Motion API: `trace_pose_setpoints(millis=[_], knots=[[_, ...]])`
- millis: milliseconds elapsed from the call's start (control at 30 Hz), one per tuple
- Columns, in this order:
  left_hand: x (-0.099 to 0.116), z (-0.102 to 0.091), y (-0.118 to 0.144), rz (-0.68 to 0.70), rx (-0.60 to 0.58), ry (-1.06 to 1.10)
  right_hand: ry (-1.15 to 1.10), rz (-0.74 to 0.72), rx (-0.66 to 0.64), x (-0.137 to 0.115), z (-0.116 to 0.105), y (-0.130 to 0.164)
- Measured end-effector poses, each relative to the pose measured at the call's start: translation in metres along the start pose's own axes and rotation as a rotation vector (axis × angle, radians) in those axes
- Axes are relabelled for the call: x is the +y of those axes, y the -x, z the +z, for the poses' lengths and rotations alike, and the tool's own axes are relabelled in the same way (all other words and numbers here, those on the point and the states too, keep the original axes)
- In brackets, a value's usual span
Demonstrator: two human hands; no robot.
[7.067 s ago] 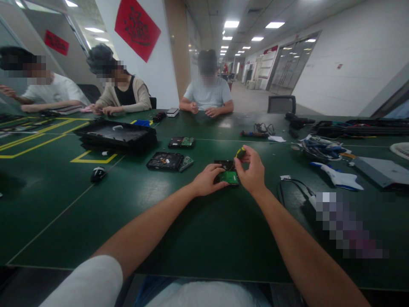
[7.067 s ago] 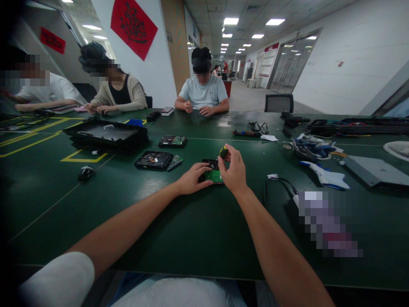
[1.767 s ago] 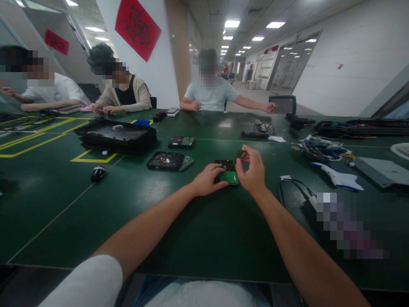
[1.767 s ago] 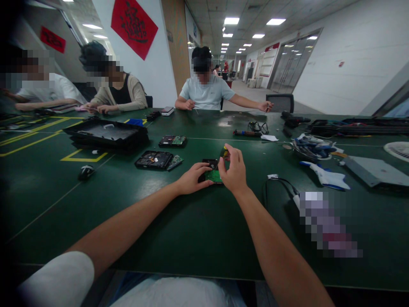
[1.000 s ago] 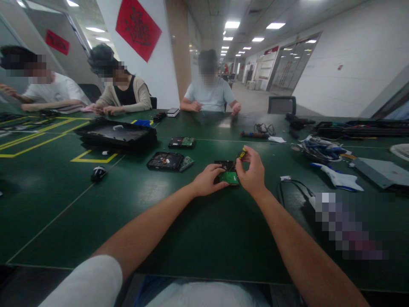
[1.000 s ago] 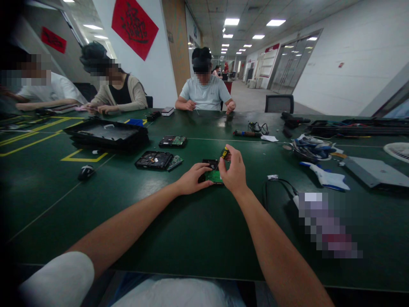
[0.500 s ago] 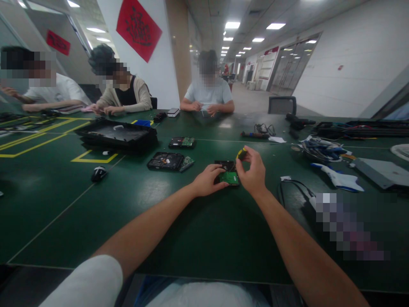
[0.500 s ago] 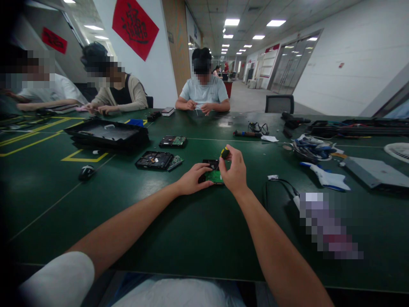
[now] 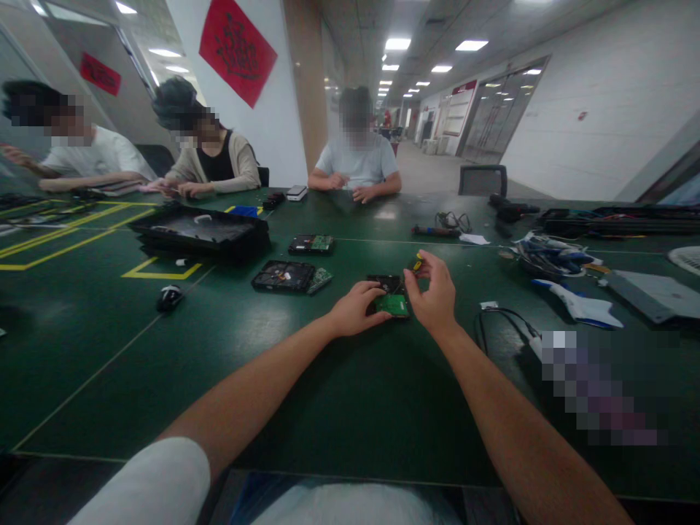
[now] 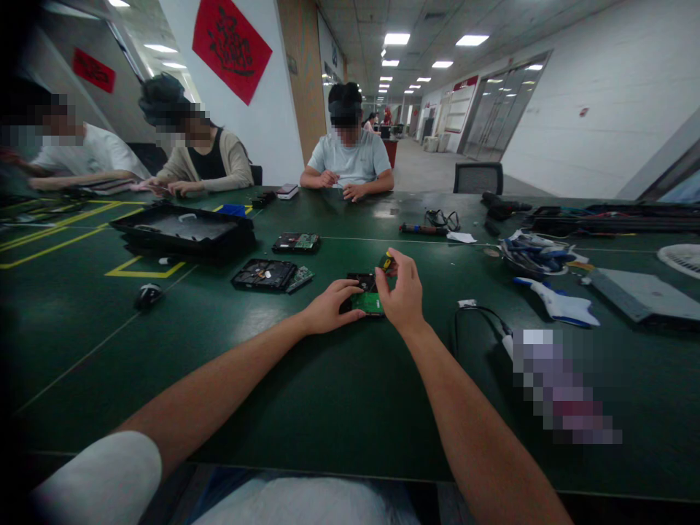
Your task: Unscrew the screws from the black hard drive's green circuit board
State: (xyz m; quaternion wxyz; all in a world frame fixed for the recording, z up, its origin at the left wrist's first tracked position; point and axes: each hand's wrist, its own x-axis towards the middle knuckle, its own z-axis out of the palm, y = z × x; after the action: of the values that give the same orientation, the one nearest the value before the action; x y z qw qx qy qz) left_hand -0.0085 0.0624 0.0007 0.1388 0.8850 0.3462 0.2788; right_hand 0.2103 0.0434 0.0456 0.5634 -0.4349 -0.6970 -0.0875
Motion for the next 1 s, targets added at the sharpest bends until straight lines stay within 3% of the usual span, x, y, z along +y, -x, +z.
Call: trace_pose_setpoints(millis=[200,467,800,1000], knots=[[0.0,0.0009,0.0001,-0.012,-0.001,-0.006,-0.003,-0.048,-0.023,-0.0054,-0.0036,-0.0017],[0.0013,-0.0007,0.0003,0.007,0.0,-0.011,-0.044,0.042,0.016,0.0025,0.0036,0.0022],[0.0007,0.001,-0.0006,0.0,0.006,-0.002,-0.036,-0.035,-0.001,-0.0049,-0.0019,-0.0008],[0.0009,0.0004,0.0,-0.001,0.002,-0.014,-0.041,0.011,0.032,0.0019,0.0036,0.003]])
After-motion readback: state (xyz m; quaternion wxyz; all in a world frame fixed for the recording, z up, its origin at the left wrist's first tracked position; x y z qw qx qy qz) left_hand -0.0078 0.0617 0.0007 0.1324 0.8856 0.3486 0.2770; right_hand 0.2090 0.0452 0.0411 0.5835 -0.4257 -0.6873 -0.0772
